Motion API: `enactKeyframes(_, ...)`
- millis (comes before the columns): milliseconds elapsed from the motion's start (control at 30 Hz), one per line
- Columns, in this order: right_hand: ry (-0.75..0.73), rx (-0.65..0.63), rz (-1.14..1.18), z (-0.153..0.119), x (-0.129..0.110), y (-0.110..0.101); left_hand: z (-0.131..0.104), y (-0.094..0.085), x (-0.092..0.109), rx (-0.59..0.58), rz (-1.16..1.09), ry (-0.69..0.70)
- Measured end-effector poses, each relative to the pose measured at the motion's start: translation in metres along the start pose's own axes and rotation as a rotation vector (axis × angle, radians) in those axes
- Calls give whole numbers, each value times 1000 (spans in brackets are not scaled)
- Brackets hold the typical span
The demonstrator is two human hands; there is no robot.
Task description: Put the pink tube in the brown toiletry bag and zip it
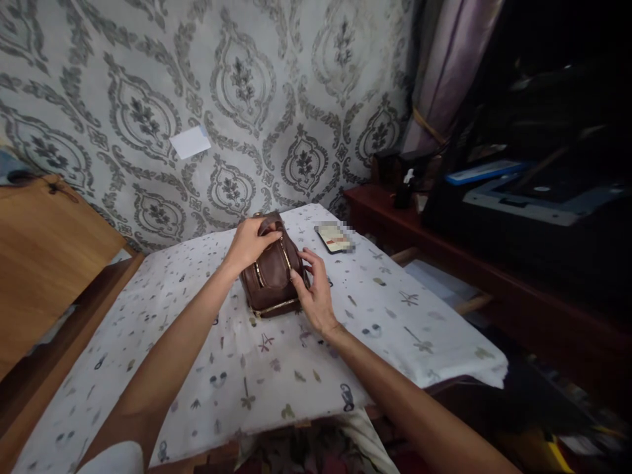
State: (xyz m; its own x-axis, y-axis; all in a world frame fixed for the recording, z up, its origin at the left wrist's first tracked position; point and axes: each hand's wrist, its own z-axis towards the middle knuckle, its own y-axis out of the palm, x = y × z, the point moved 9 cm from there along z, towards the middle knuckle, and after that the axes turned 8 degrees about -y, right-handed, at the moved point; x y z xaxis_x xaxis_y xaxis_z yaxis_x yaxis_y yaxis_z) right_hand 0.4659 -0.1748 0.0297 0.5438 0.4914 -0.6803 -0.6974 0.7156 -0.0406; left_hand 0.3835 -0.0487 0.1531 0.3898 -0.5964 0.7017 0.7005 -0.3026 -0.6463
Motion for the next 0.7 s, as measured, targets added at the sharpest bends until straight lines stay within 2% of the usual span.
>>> enactKeyframes(167,166,-8,205,-3,29,12,-2,0,-4,21,-84,-28)
enactKeyframes(333,147,-65,168,-5,35,23,0,3,-5,9,-137,-32)
enactKeyframes(433,122,-22,68,-4,29,16,1,3,-5,1,-148,-22)
enactKeyframes(533,15,42,-106,-2,10,1,1,3,-6,-7,-149,-13)
enactKeyframes(600,-75,29,-208,-3,-6,-2,1,3,-6,-12,-155,-13)
enactKeyframes(700,-131,-29,-311,-5,-17,3,2,3,-7,-32,-193,-26)
